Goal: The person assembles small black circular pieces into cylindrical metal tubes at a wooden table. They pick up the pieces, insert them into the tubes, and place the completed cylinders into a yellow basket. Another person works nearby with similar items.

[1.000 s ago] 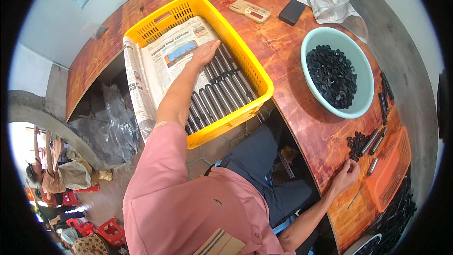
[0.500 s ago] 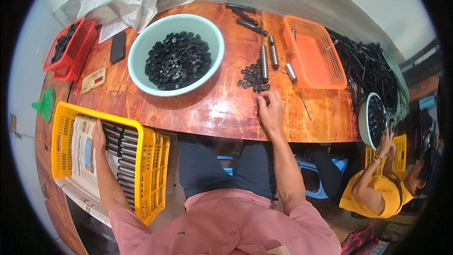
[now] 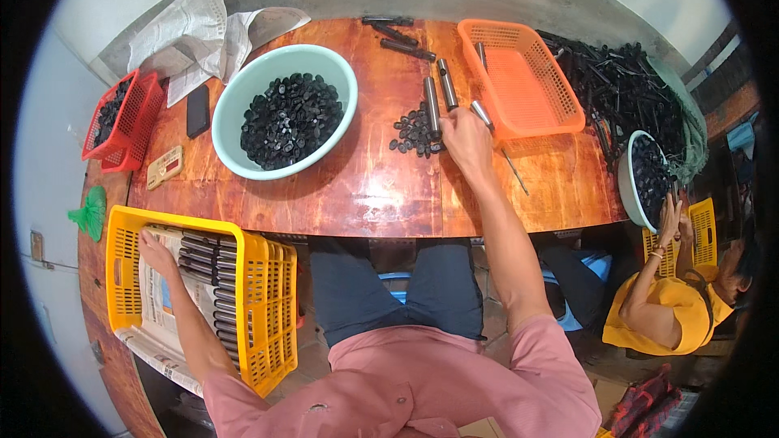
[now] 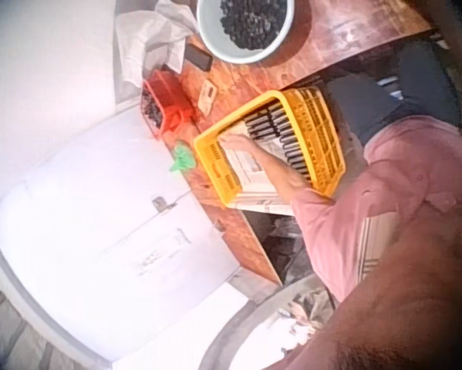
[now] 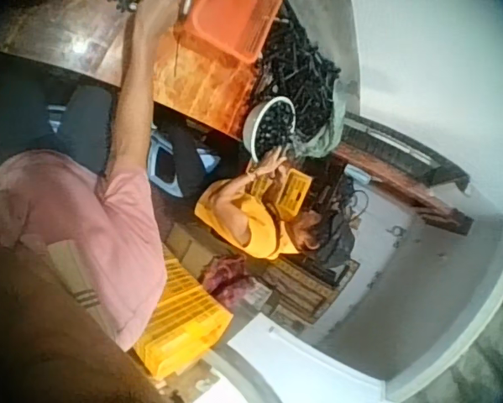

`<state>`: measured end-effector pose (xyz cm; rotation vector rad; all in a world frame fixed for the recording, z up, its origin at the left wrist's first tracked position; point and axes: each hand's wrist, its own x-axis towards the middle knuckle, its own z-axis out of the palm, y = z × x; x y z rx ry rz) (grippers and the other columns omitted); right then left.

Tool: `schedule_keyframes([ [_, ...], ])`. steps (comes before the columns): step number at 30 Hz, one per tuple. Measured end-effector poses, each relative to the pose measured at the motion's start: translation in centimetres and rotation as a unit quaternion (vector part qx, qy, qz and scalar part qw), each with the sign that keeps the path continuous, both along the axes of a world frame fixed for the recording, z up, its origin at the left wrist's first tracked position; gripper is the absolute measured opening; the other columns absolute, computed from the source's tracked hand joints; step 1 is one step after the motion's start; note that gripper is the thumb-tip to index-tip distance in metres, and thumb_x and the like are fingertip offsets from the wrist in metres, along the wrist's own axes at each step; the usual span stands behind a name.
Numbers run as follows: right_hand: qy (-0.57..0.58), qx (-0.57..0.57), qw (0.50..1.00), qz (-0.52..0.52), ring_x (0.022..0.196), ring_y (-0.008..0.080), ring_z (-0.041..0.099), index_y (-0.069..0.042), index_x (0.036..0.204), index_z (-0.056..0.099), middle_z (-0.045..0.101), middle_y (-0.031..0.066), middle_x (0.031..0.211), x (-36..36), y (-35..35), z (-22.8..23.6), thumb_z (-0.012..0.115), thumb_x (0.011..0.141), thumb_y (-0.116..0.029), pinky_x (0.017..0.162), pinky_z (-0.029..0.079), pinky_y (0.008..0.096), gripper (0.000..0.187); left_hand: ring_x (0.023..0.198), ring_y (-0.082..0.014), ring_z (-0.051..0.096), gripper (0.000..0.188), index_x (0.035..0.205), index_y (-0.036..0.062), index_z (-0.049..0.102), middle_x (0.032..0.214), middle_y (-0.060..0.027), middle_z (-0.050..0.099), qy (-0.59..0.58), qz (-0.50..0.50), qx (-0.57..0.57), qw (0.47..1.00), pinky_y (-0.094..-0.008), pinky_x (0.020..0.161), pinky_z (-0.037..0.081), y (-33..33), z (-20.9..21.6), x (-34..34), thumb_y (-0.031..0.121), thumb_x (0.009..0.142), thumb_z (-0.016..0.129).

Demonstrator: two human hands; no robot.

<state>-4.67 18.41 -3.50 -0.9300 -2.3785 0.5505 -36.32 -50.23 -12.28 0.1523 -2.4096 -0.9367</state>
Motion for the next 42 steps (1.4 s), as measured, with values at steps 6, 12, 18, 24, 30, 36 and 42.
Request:
schedule_keyframes([
  [6, -0.148, -0.029, 0.989, -0.010, 0.093, 0.0479, 0.071, 0.009, 0.088, 0.073, 0.072, 0.0313, 0.093, -4.0, 1.0, 0.8, 0.067, 0.083, -0.030, 0.085, 0.056, 0.0534, 0.040, 0.120, -0.0288, 0.060, 0.030, 0.126, -0.0029, 0.064, 0.130, -0.0160, 0.063, 0.237, -0.162, -0.038, 0.957, -0.0371, 0.104, 0.045, 12.3, 17.8, 6.1, 0.018, 0.107, 0.054],
  [12, -0.129, -0.068, 0.989, -0.029, 0.084, 0.0428, 0.073, 0.008, 0.091, 0.075, 0.073, 0.0292, 0.091, -5.2, 2.5, 0.1, 0.066, 0.081, -0.030, 0.081, 0.057, 0.0485, 0.040, 0.107, -0.0272, 0.066, 0.016, 0.109, -0.0009, 0.069, 0.113, -0.0151, 0.068, 0.295, -0.453, -0.106, 0.834, -0.0375, 0.094, 0.051, 27.8, 27.1, 17.4, -0.002, 0.094, 0.064],
  [18, 0.142, -0.458, 0.877, 0.043, 0.061, 0.0180, 0.065, 0.004, 0.095, 0.073, 0.072, 0.0126, 0.080, -2.2, 3.4, 1.7, 0.073, 0.086, -0.031, 0.053, 0.049, 0.0305, 0.037, 0.088, -0.0278, 0.071, 0.022, 0.105, 0.0008, 0.072, 0.100, -0.0152, 0.072, 0.019, -0.682, -0.131, 0.720, -0.0385, 0.077, 0.056, 42.2, 24.9, 22.2, 0.020, 0.096, 0.066],
  [24, 0.388, -0.198, 0.899, 0.049, 0.074, 0.0180, 0.068, 0.001, 0.109, 0.067, 0.071, 0.0096, 0.089, 3.9, -6.8, 2.8, 0.076, 0.087, -0.005, 0.064, 0.053, 0.0303, 0.025, 0.105, -0.0181, 0.066, 0.054, 0.142, -0.0037, 0.047, 0.126, -0.0156, 0.064, -0.408, -0.547, 0.371, 0.630, -0.0351, 0.086, 0.057, 50.8, 15.3, 25.8, 0.031, 0.103, 0.062],
  [30, 0.338, -0.058, 0.933, 0.107, 0.100, 0.0319, 0.070, -0.001, 0.113, 0.064, 0.068, 0.0173, 0.110, 9.3, -11.0, -0.6, 0.080, 0.080, 0.000, 0.082, 0.057, 0.0397, 0.036, 0.110, -0.0194, 0.067, 0.046, 0.143, 0.0004, 0.048, 0.124, -0.0126, 0.067, -0.366, -0.553, 0.524, 0.534, -0.0384, 0.096, 0.058, 51.1, 10.0, 29.8, 0.012, 0.102, 0.063],
  [36, 0.217, -0.030, 0.934, 0.282, 0.079, 0.0251, 0.069, -0.004, 0.101, 0.071, 0.073, 0.0096, 0.089, 18.1, -13.8, 14.6, 0.082, 0.074, -0.011, 0.075, 0.056, 0.0345, 0.029, 0.109, -0.0221, 0.066, 0.052, 0.151, 0.0029, 0.041, 0.121, -0.0104, 0.061, -0.460, -0.548, 0.534, 0.450, -0.0408, 0.099, 0.058, 47.9, 7.8, 29.0, 0.019, 0.104, 0.059],
  [42, 0.263, -0.161, 0.771, 0.557, 0.070, 0.0223, 0.067, 0.003, 0.115, 0.073, 0.073, 0.0166, 0.099, 18.1, -16.5, 20.4, 0.071, 0.086, -0.018, 0.056, 0.052, 0.0296, 0.036, 0.098, -0.0264, 0.069, 0.052, 0.152, 0.0071, 0.035, 0.114, -0.0147, 0.063, -0.455, -0.541, 0.531, 0.467, -0.0435, 0.089, 0.061, 48.0, 6.2, 27.8, 0.014, 0.105, 0.055],
])
